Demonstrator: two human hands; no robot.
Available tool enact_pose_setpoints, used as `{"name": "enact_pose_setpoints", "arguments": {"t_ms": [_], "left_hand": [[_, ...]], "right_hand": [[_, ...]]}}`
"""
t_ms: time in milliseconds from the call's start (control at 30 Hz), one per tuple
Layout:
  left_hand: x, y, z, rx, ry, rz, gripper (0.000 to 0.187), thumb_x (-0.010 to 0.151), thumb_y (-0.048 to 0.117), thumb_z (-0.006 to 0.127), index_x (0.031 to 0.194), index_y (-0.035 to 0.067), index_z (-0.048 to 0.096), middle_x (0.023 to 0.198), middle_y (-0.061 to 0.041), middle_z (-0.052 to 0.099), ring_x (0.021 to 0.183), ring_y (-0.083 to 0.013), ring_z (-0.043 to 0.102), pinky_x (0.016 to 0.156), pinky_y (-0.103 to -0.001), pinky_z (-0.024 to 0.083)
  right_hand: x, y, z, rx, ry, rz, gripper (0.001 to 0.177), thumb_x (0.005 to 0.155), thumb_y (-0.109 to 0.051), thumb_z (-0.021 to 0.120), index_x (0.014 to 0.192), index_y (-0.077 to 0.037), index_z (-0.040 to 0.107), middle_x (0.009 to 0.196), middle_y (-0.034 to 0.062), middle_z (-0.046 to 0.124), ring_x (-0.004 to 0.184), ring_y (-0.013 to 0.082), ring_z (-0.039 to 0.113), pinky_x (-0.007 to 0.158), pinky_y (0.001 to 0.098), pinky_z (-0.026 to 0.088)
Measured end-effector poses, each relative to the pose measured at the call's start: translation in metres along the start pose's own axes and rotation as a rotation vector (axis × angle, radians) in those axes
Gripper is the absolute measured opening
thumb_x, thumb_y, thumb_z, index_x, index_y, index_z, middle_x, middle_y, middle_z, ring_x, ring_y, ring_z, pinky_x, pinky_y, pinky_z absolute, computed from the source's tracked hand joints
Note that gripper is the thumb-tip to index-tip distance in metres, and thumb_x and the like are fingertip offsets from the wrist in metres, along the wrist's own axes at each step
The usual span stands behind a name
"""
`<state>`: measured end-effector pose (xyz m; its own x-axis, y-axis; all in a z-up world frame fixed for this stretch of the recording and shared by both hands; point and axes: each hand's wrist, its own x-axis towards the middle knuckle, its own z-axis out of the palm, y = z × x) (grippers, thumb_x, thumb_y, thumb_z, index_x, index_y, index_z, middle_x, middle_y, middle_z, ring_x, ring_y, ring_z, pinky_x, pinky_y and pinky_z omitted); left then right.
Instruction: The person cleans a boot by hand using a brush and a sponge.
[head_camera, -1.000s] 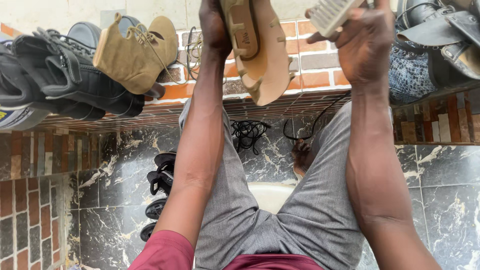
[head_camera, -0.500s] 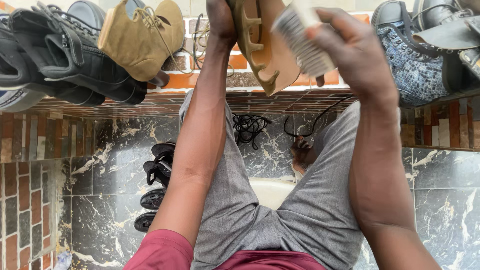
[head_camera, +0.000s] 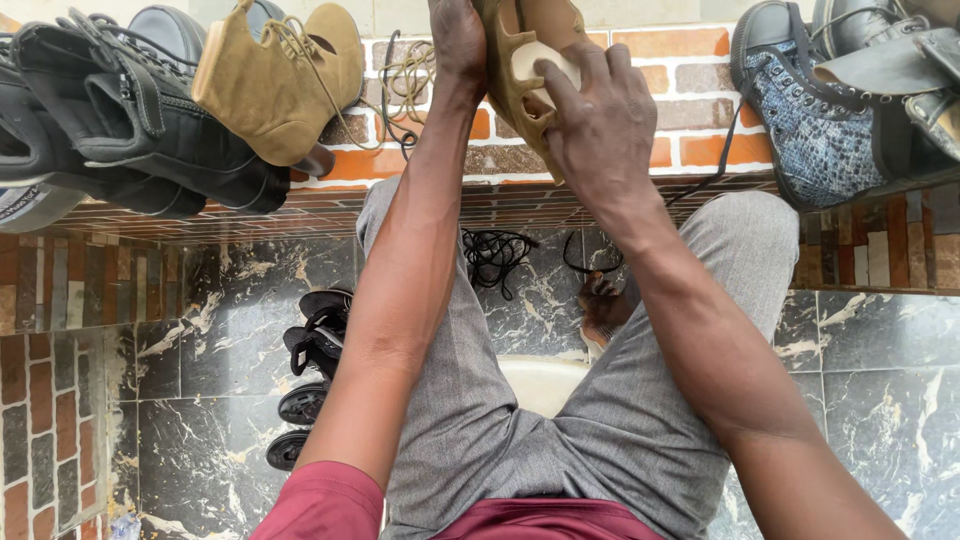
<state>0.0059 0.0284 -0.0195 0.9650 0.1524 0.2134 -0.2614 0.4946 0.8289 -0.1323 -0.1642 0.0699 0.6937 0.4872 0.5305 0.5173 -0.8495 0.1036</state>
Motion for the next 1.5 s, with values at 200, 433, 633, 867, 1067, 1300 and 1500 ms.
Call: {"name": "enact_pose_setpoints", "arguments": {"t_ms": [200,433,633,867,1067,1300,1500], "left_hand": [[-0.001,0.018,0.011,0.14,0.049,-0.006,0.037,0.11,0.033,0.041,0.103,0.005,0.066,0.093,-0.01,0.068,0.085,-0.0222,0.066,0.078,-0.04,0.055],[-0.016,0.014,0.015,0.324,0.103,-0.049,0.035,0.11,0.032,0.043,0.103,0.006,0.065,0.092,-0.01,0.067,0.084,-0.0232,0.066,0.077,-0.04,0.054],[-0.024,0.013,0.032,0.559,0.092,-0.061,0.033,0.11,0.031,0.045,0.103,0.006,0.065,0.091,-0.01,0.067,0.083,-0.024,0.065,0.075,-0.041,0.054],[-0.02,0.003,0.03,0.626,0.151,-0.076,0.031,0.111,0.031,0.046,0.103,0.007,0.065,0.09,-0.011,0.066,0.081,-0.0249,0.064,0.074,-0.041,0.053],[-0.019,0.006,0.029,0.706,0.173,-0.04,0.03,0.111,0.03,0.048,0.103,0.007,0.065,0.089,-0.011,0.066,0.08,-0.0257,0.064,0.073,-0.041,0.052],[-0.018,0.004,0.025,0.722,0.174,-0.08,0.028,0.111,0.03,0.05,0.103,0.007,0.065,0.088,-0.011,0.065,0.079,-0.0266,0.063,0.072,-0.042,0.051],[-0.007,-0.005,0.012,0.842,0.233,-0.066,0.027,0.112,0.029,0.051,0.103,0.008,0.065,0.087,-0.011,0.065,0.078,-0.0274,0.063,0.07,-0.042,0.05]], "right_hand": [[0.004,-0.02,0.018,-0.003,-0.065,-0.03,0.027,0.094,-0.03,0.086,0.114,-0.016,0.076,0.112,0.0128,0.063,0.102,0.0244,0.061,0.067,0.0315,0.059],[-0.001,-0.026,0.013,0.317,-0.101,0.152,0.035,0.09,-0.03,0.086,0.113,-0.005,0.078,0.104,0.0177,0.065,0.078,0.0245,0.066,0.062,0.0338,0.06],[0.016,0.007,0.014,0.673,-0.482,0.377,0.033,0.091,-0.032,0.082,0.114,-0.01,0.077,0.099,0.0113,0.076,0.075,0.0193,0.073,0.075,0.0348,0.062],[0.016,-0.02,0.007,0.403,-0.273,0.251,0.038,0.08,-0.017,0.087,0.116,-0.01,0.079,0.113,0.0245,0.068,0.079,0.0308,0.073,0.072,0.0386,0.064],[0.02,0.001,0.004,0.487,-0.255,0.267,0.044,0.083,-0.028,0.09,0.116,-0.003,0.076,0.11,0.0214,0.068,0.087,0.0343,0.072,0.075,0.0448,0.061],[0.026,-0.008,0.005,0.518,-0.281,0.198,0.038,0.08,-0.026,0.088,0.112,-0.006,0.081,0.106,0.0244,0.071,0.081,0.0299,0.072,0.077,0.0414,0.06],[0.036,0.023,-0.046,0.843,-0.71,0.384,0.031,0.093,-0.028,0.076,0.117,-0.009,0.079,0.084,0.0138,0.077,0.062,0.0204,0.071,0.056,0.0325,0.057]]}}
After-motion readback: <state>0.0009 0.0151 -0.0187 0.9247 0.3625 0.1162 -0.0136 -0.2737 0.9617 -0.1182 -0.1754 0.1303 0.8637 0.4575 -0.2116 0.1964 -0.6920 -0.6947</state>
